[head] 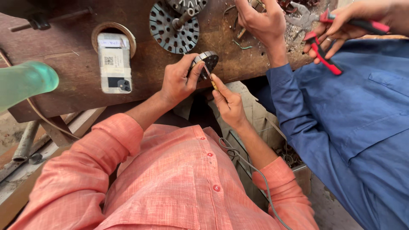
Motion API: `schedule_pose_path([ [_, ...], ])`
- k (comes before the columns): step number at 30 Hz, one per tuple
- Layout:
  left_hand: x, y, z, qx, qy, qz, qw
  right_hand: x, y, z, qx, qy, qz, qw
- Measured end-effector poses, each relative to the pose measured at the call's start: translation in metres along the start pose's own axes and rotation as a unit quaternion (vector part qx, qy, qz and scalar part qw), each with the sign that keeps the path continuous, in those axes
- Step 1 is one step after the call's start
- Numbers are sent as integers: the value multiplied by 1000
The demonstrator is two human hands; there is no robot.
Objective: The person uses a screwdriver to adjust a circular metal component with slots, then uses pliers to cut or trim wires on the same part. A second person works on a separate copper-wound component nearby.
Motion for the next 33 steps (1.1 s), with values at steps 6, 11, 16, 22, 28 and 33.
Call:
schedule_pose_path([
  [6,-6,7,-7,-35,7,-52,998,29,-32,-22,131,-16,226,965],
  [11,-17,18,-21,-101,-11,-104,989,37,-24,-22,81,-7,161,984],
  [16,-16,29,-32,-148,-52,-240,958,30,-11,-22,29,-3,56,998],
  [22,-8,43,-35,-197,-47,-321,925,29,-13,-21,82,-6,70,994],
  [28,-7,45,-37,-221,-49,-341,912,30,-18,-21,85,2,96,992],
  [33,-8,43,-37,-234,-51,-278,930,34,-29,-24,109,24,197,974],
])
Point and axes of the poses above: each hand's wrist, its own z-axis towards the middle knuckle, its own x-axis out of the palm, y = z × x, the point moved 8 cm from there along z, towards the middle knuckle, and after that the axes turned 6 degrees about -x, right-handed, at the moved point
